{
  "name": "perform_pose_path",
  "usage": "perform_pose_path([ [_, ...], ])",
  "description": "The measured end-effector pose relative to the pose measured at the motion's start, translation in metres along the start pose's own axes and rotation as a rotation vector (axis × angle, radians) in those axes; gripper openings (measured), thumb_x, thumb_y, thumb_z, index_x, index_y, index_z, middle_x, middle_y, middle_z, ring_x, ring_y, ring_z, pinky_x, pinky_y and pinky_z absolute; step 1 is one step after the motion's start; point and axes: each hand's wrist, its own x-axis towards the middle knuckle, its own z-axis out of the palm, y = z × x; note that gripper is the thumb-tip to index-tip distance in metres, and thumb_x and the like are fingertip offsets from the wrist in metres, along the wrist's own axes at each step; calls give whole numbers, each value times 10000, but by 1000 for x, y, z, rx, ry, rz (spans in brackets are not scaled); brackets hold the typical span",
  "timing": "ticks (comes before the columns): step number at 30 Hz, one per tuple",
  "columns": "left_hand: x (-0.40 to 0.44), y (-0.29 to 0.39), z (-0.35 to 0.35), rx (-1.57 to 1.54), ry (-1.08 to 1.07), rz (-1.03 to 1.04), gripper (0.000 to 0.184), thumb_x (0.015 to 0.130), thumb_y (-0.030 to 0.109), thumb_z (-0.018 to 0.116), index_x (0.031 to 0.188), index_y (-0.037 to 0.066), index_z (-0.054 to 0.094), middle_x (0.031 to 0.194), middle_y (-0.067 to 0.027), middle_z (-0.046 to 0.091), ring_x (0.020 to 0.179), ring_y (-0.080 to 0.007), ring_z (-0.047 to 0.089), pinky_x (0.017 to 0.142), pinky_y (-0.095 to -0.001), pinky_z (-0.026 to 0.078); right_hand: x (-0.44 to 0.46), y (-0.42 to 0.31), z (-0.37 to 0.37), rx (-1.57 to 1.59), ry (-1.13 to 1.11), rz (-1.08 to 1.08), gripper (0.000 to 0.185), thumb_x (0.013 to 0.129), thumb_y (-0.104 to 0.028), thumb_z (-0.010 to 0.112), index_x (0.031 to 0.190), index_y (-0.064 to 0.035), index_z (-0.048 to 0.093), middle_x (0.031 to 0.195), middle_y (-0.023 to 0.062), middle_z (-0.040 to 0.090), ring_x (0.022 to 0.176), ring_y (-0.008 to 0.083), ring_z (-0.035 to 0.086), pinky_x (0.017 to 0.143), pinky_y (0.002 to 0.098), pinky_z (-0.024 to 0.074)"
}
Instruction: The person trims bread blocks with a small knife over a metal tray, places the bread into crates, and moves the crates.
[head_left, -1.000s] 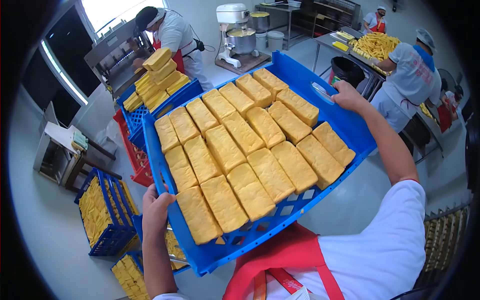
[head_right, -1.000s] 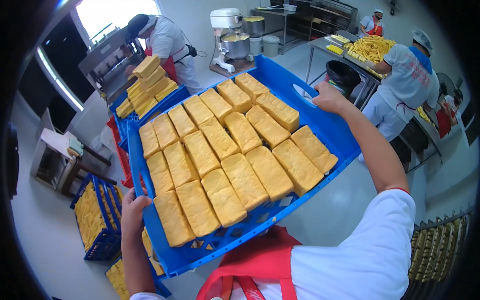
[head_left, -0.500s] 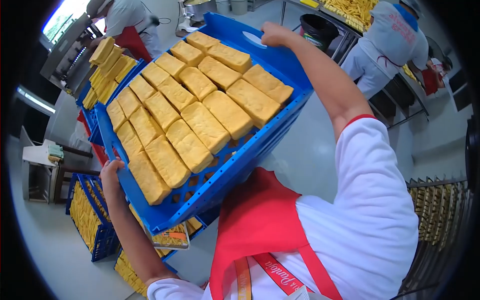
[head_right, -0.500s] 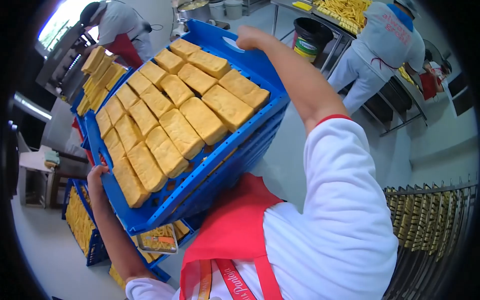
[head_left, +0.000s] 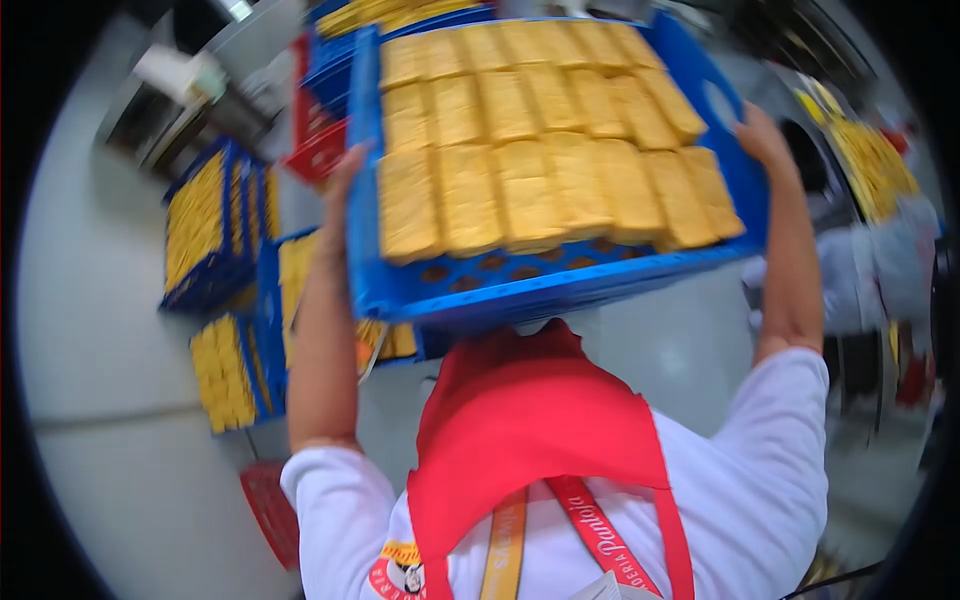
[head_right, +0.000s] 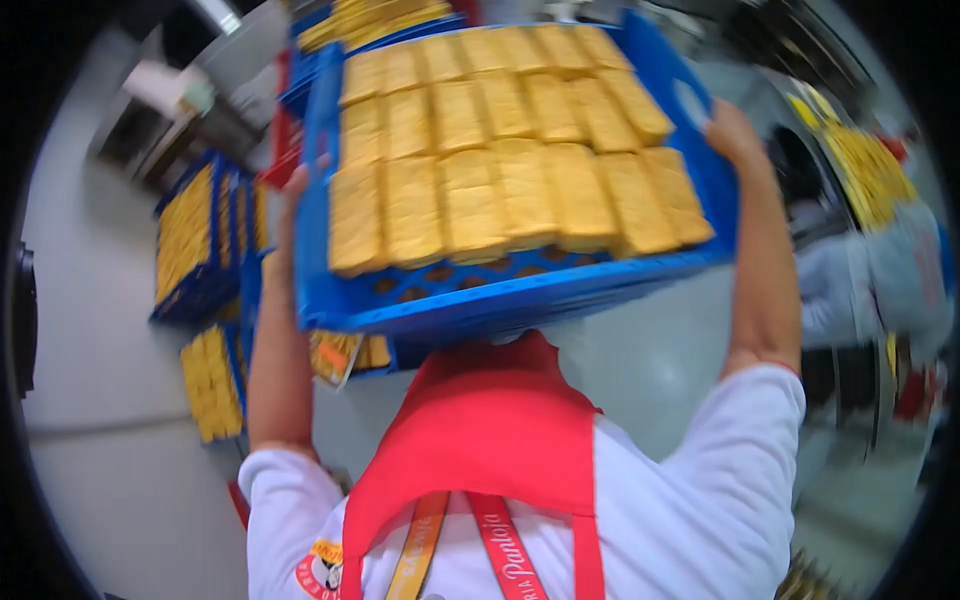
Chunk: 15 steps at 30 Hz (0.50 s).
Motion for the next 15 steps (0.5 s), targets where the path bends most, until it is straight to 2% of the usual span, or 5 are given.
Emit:
perform_pose_path([
  [2, -22, 0, 16, -119, -30, -83, 668, 876, 595, 579, 1289, 71, 551, 1135, -111, 650, 1000, -212, 639, 893, -358, 514, 0, -13, -23, 51, -194, 170, 501, 838, -266, 548, 1276, -24, 527, 1258, 238, 581, 1188, 411, 540, 1015, 476, 409],
  [5, -26, -10, 8, -227, -274, -182, 847, 867, 687, 511, 1401, 36, 427, 1308, -146, 562, 1170, -233, 565, 1008, -341, 444, -28, -55, -54, -123, 69, 221, 595, 878, -301, 556, 1426, -109, 424, 1445, 161, 439, 1325, 361, 424, 1072, 474, 369],
  [8, -22, -25, -30, -168, -272, -238, 1030, 866, 733, 449, 1546, 105, -1, 1582, -203, 122, 1441, -340, 206, 1158, -513, 173, -67, -119, -91, 368, 470, -80, 447, 933, -251, 602, 1317, -28, 548, 1237, 174, 599, 1108, 296, 600, 997, 379, 450],
  [12, -57, -14, -90, 104, 18, -316, 940, 872, 683, 502, 1537, 107, 171, 1526, -135, 301, 1340, -336, 390, 1090, -482, 312, -116, -153, -118, 1244, -57, -290, 283, 970, -276, 573, 910, -10, 649, 820, 100, 645, 762, 217, 613, 757, 331, 489],
  [15, -83, -19, -159, 368, 156, -349, 881, 881, 615, 546, 1516, 83, 247, 1453, -145, 387, 1272, -300, 441, 1023, -478, 377, -172, -260, -133, 1742, -535, -949, 352, 977, -286, 528, 749, -37, 625, 833, 122, 661, 780, 232, 616, 737, 361, 467],
])
